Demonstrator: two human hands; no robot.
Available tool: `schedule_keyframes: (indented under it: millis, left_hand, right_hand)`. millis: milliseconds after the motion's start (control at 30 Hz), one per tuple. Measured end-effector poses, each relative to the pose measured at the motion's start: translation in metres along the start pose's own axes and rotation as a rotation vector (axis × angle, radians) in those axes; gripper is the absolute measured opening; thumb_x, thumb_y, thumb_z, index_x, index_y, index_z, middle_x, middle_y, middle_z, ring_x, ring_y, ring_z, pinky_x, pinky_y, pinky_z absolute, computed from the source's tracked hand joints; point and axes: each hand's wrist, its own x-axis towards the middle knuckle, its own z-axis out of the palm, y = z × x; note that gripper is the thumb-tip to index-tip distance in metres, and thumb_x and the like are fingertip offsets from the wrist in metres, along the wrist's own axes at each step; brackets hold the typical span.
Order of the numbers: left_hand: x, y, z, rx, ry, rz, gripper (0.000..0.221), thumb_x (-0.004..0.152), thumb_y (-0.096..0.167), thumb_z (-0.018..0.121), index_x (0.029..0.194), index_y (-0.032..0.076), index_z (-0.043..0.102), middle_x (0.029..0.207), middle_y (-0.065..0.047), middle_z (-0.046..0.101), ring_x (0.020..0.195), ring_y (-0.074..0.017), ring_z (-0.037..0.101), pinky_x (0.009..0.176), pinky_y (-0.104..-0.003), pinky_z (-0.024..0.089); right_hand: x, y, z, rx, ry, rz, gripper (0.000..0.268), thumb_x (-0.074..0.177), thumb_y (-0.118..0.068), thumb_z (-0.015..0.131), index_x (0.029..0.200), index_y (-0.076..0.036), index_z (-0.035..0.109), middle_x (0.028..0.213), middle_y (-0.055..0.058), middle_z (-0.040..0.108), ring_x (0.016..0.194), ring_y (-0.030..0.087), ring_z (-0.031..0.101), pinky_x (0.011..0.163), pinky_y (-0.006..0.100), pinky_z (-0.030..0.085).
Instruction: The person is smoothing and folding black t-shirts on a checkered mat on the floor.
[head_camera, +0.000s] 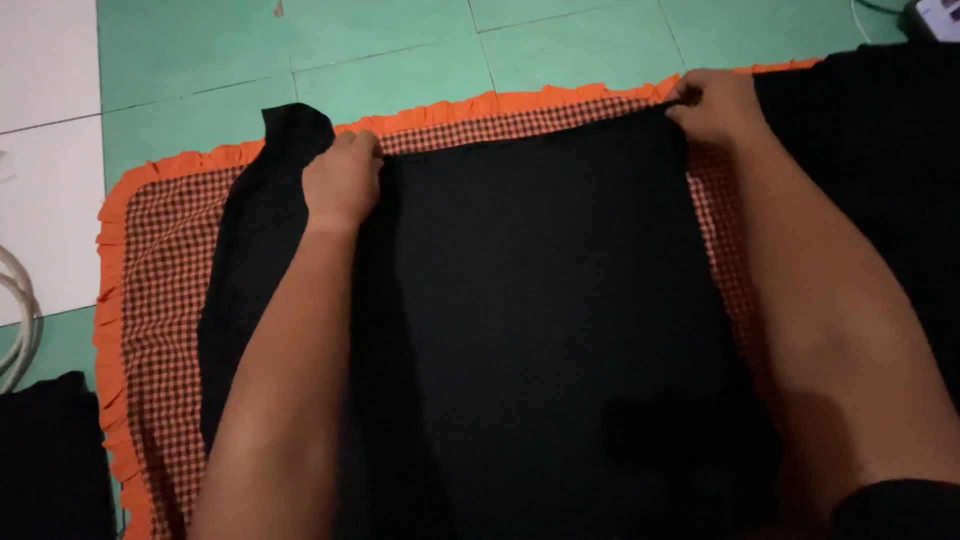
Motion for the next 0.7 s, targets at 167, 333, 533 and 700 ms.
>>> schedule_keyframes:
  millis: [167, 333, 533, 700]
  left_hand:
    - [-0.002, 0.002, 0.011, 0.01, 0.061, -0.042, 0.013, 0.092, 0.02, 0.072, 0.102, 0.015, 0.065, 0.103, -0.007, 0.066, 0.077, -0.0328, 0.068, 0.066, -0.046, 0.055]
    - [-0.011, 0.01, 0.019, 0.043, 0.137, -0.07, 0.013, 0.097, 0.022, 0.067, 0.103, 0.012, 0.062, 0.104, -0.009, 0.061, 0.082, -0.0316, 0.064, 0.063, -0.045, 0.056]
    - [-0.034, 0.048, -0.019, 0.034, 0.243, -0.086, 0.023, 0.093, 0.007, 0.061, 0.115, 0.013, 0.065, 0.133, -0.011, 0.054, 0.093, -0.032, 0.066, 0.064, -0.044, 0.058]
    - [-0.096, 0.105, -0.044, -0.115, -0.005, 0.042, 0.074, 0.094, 0.048, 0.058, 0.154, 0.008, 0.042, 0.157, -0.025, 0.037, 0.143, -0.0462, 0.034, 0.109, -0.065, 0.027]
  right_hand:
    - [-0.011, -0.021, -0.014, 0.107, 0.074, 0.145, 0.019, 0.087, -0.006, 0.08, 0.106, -0.005, 0.081, 0.088, 0.009, 0.075, 0.071, 0.022, 0.067, 0.073, 0.036, 0.057]
    - [-0.016, -0.029, 0.002, 0.054, 0.214, 0.154, 0.019, 0.086, -0.008, 0.075, 0.103, -0.003, 0.08, 0.088, 0.01, 0.075, 0.073, 0.024, 0.068, 0.071, 0.037, 0.056]
    - [-0.027, -0.067, 0.001, -0.204, 0.198, 0.135, 0.022, 0.088, -0.006, 0.072, 0.109, -0.001, 0.073, 0.104, 0.019, 0.07, 0.083, 0.039, 0.068, 0.071, 0.048, 0.056]
    - [-0.07, -0.094, -0.01, -0.05, 0.452, -0.296, 0.02, 0.092, -0.006, 0.069, 0.109, 0.005, 0.071, 0.105, 0.021, 0.069, 0.094, 0.04, 0.063, 0.085, 0.045, 0.05]
